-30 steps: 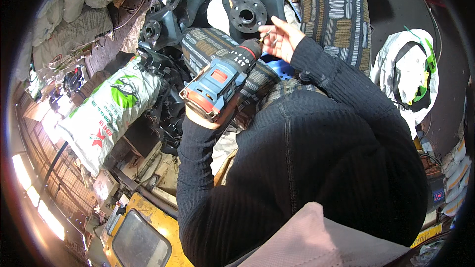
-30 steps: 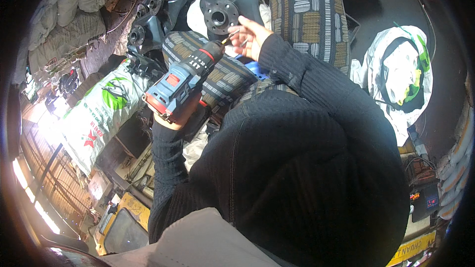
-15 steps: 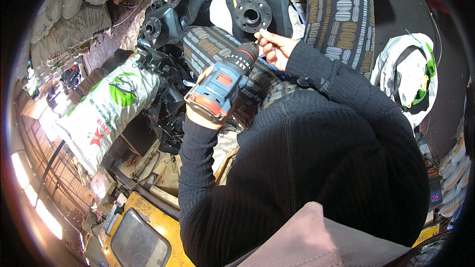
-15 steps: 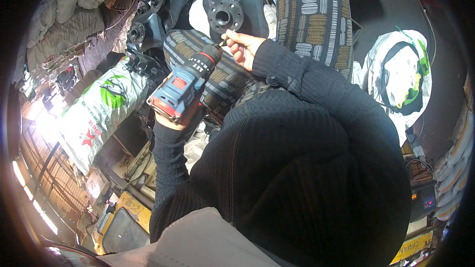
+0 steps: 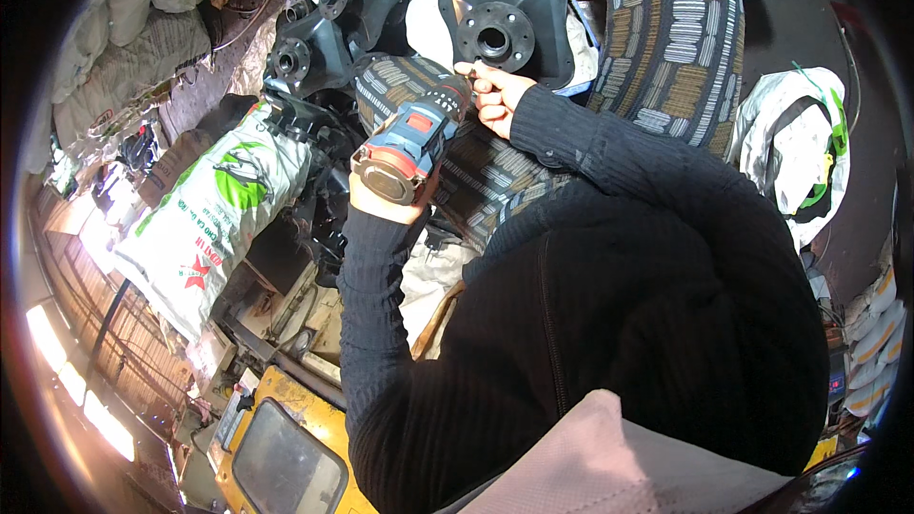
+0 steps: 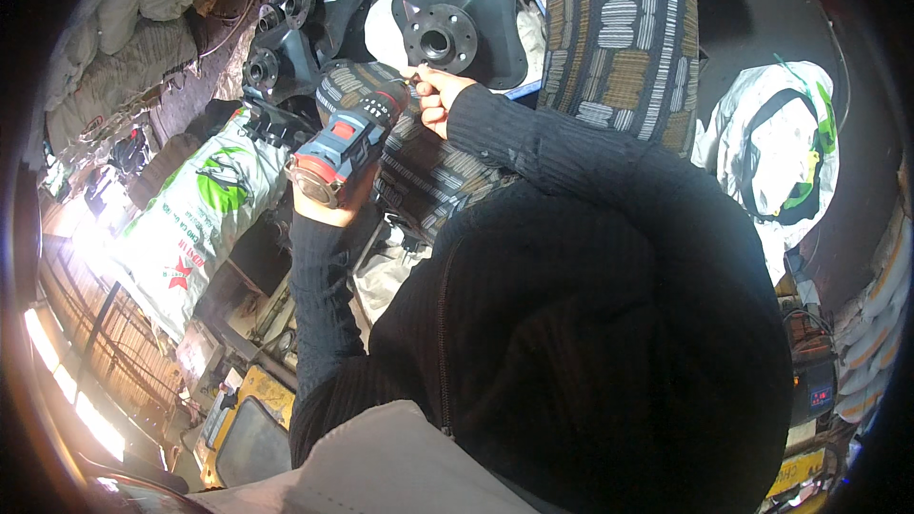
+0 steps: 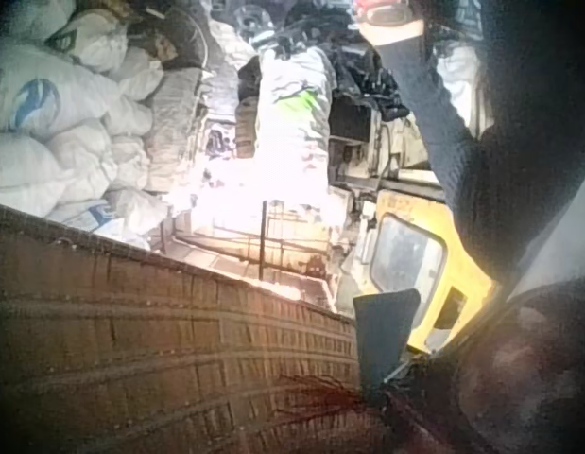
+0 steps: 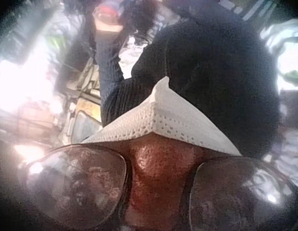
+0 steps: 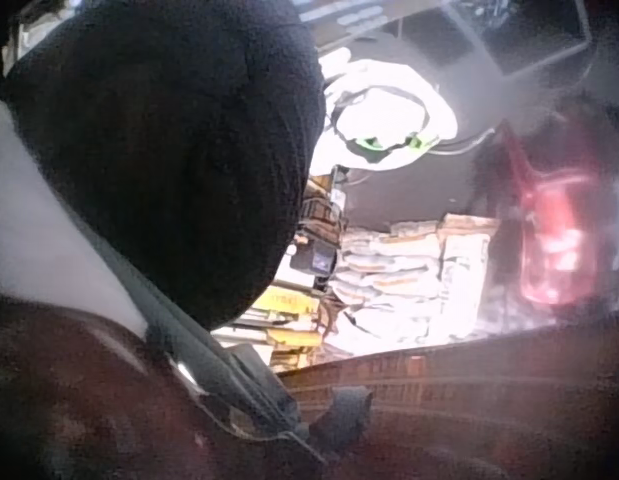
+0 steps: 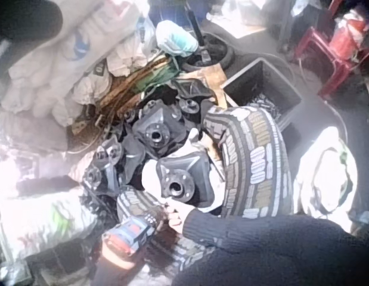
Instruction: The person uses a cordless drill to make holes in black plastic parts. They repeatedly pick up parts, align them, drill, and set them aside in a cluttered workshop.
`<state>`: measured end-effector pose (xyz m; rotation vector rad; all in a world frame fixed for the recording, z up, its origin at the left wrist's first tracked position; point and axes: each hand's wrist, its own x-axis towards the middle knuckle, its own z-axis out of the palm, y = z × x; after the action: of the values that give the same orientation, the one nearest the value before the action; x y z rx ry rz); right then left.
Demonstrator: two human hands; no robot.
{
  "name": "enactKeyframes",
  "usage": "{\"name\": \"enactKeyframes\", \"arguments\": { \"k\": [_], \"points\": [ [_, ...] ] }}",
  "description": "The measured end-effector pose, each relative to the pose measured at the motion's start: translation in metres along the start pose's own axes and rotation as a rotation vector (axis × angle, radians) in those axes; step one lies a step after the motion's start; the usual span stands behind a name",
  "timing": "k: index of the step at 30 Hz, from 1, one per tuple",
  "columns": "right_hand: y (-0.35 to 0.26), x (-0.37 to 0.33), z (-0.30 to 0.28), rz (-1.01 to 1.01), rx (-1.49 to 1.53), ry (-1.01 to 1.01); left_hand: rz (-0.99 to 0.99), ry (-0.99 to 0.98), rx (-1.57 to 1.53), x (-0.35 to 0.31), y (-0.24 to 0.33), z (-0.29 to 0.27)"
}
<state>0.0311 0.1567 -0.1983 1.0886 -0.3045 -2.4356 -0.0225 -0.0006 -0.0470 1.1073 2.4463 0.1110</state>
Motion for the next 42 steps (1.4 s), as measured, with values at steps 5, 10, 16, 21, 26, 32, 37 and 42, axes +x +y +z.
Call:
{"name": "enactKeyframes", "arguments": {
  "k": [5, 10, 16, 21, 26, 32, 37, 42],
  "points": [
    [-0.019, -0.029, -0.007, -0.133, -0.362, 0.061, -0.259, -0.083, -0.285, 0.008, -0.005, -0.007],
    [-0.046, -0.037, -0.017, -0.672, -0.42, 0.401, -0.048, -0.169, -0.032, 0.025, -0.011, -0.016],
    [-0.042, -0.011, -0.011, -0.623, -0.418, 0.329, -0.113, -0.321, -0.381, 0.044, -0.001, -0.02],
    [-0.037, -0.006, -0.012, -0.706, -0.393, 0.28, 0.019, -0.403, -0.176, 0.058, 0.0, -0.025],
    [-0.03, 0.009, -0.031, -0.825, -0.396, 0.214, -0.147, -0.311, -0.359, 0.045, -0.015, -0.018],
    [-0.039, 0.029, -0.038, -0.914, -0.652, 0.269, -0.479, -0.228, -0.485, 0.028, -0.02, -0.002],
    [-0.041, -0.035, -0.005, -0.896, -0.761, 0.293, 0.202, 0.109, 0.0, 0.004, 0.022, -0.025],
    [-0.088, -0.175, -0.023, -1.381, -1.13, -0.252, -0.14, 0.12, -1.266, -0.006, 0.062, -0.06]
  ]
}}
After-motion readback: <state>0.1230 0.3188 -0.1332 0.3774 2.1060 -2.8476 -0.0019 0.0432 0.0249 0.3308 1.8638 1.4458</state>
